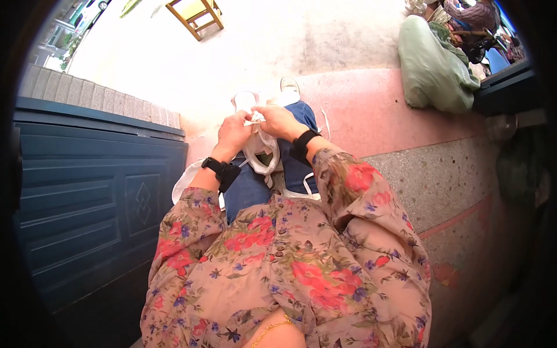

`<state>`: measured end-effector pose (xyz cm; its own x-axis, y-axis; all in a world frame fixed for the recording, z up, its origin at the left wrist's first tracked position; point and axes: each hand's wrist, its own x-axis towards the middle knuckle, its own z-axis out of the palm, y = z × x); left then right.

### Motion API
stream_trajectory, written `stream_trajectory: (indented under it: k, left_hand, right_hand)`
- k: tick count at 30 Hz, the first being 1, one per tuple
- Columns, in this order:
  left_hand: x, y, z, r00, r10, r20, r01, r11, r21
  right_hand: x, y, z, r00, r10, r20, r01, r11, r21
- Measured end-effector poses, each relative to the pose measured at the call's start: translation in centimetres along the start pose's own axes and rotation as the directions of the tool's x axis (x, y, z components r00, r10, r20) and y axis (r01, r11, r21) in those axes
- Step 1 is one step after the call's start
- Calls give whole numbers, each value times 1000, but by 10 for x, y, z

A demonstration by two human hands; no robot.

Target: The recorder is threading long laces through the eyelets of several pairs of white shoes.

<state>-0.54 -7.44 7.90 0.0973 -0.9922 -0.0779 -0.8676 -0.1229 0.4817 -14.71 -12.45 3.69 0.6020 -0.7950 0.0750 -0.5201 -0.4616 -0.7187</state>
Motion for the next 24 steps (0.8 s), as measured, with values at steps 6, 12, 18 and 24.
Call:
stream_trajectory:
  k: [6, 12, 18, 24]
  left_hand:
    - [5, -29, -6, 986, -88, -144, 36, 942, -335]
    - [-9, -8, -2, 980, 196, 23, -197, 980, 15]
    - [8, -8, 2, 962, 266, 62, -273, 939, 209]
    - [23, 5, -4, 937, 263, 231, -310, 930, 197]
  right_hand:
    - [-7, -9, -23, 998, -63, 9, 63, 995, -80]
    - [-49, -10, -40, 989, 51, 142, -45, 998, -47]
    - [-62, -27, -26, 995, -97, 16, 97, 995, 19]
    - [-68, -23, -5, 998, 58, -12, -55, 988, 144]
